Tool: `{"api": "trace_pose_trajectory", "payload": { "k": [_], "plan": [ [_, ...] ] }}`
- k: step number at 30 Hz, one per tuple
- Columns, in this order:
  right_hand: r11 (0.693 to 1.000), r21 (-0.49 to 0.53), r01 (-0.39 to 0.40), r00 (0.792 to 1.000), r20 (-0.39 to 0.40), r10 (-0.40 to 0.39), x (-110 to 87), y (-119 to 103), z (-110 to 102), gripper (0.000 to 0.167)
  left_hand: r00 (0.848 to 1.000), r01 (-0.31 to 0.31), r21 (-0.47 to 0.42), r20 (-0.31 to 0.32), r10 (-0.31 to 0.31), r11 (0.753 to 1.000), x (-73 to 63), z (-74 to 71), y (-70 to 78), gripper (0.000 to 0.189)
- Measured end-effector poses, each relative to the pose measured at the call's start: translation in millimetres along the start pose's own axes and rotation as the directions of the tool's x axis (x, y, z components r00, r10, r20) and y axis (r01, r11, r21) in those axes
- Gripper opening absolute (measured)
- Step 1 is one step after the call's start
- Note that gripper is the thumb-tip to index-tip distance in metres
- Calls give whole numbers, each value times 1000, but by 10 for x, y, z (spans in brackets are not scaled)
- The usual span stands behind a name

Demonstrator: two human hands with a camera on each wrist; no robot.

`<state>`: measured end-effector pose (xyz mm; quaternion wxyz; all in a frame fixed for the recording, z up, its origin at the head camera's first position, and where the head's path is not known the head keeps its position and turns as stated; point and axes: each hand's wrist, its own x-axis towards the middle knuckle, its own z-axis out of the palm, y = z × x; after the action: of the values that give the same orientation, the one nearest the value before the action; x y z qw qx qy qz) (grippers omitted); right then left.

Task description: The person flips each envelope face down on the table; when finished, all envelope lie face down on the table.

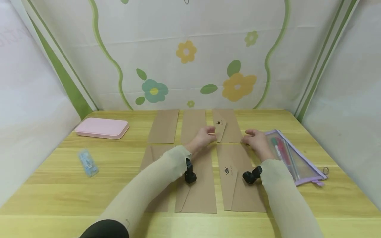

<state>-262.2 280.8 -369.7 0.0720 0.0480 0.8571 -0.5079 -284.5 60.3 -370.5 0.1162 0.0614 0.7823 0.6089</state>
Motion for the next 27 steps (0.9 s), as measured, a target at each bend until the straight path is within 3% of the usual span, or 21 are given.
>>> {"api": "trace_pose_trajectory", "payload": {
  "k": [8, 14, 21, 27],
  "plan": [
    [1000, 21, 9, 999, 49, -10, 42, 35, -34, 64, 998, 60, -29, -13, -60, 998, 16, 21, -49, 59],
    [1000, 17, 13, 999, 51, -14, 50, 42, -32, 66, 998, 62, -27, -19, -63, 998, 23, 35, -49, 57],
    [999, 44, 2, 998, 60, -5, 40, 25, -19, 66, 994, 93, -108, -44, -98, 990, 37, 65, -34, 53],
    [997, 71, -23, 997, 71, 18, 26, 7, -11, 66, 992, 55, -185, -105, -76, 981, 49, 89, -77, 49]
  ]
}}
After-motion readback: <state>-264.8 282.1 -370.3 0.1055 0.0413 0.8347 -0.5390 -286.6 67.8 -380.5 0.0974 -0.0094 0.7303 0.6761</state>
